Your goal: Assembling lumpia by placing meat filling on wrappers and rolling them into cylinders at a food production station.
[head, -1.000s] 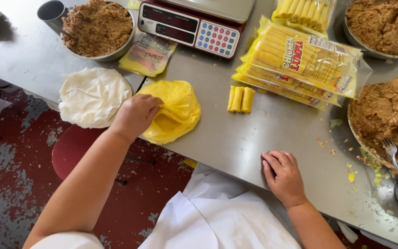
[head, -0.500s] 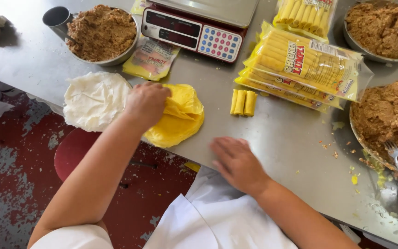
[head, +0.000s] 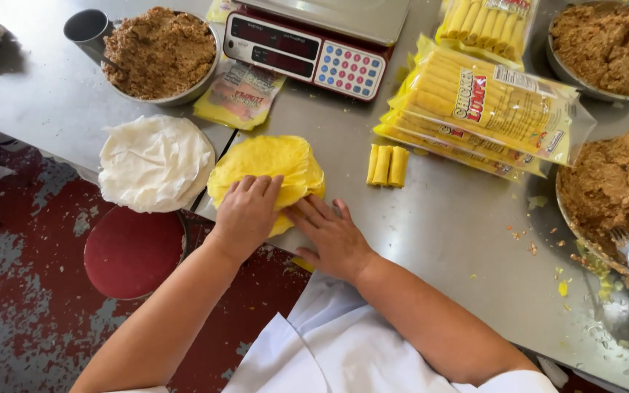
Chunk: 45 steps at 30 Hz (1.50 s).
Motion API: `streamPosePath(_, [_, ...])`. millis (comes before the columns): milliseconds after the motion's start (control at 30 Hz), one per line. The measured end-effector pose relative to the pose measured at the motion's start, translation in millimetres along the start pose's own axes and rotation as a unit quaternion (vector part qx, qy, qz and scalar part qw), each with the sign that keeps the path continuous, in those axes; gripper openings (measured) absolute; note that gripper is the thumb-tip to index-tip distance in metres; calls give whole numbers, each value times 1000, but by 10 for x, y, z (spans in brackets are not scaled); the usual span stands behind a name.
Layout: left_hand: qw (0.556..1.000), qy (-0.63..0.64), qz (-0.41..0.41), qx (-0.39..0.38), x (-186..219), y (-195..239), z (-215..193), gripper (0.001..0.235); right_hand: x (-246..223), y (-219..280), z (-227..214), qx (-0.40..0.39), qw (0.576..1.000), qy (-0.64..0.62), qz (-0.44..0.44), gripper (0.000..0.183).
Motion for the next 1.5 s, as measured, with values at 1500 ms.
streamPosePath(1500, [778, 609, -82, -126, 2838, -981, -900, 67, 428, 2600, -614, 327, 695, -566, 298, 68])
Point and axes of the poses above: each hand's wrist, its own y-axis away from the middle knuckle, its own z-axis out of the palm, x = y × z, the point moved 1 cm from there along -y, towards the middle knuckle, and after that the axes turned 4 degrees about x, right-handed, at the moved point
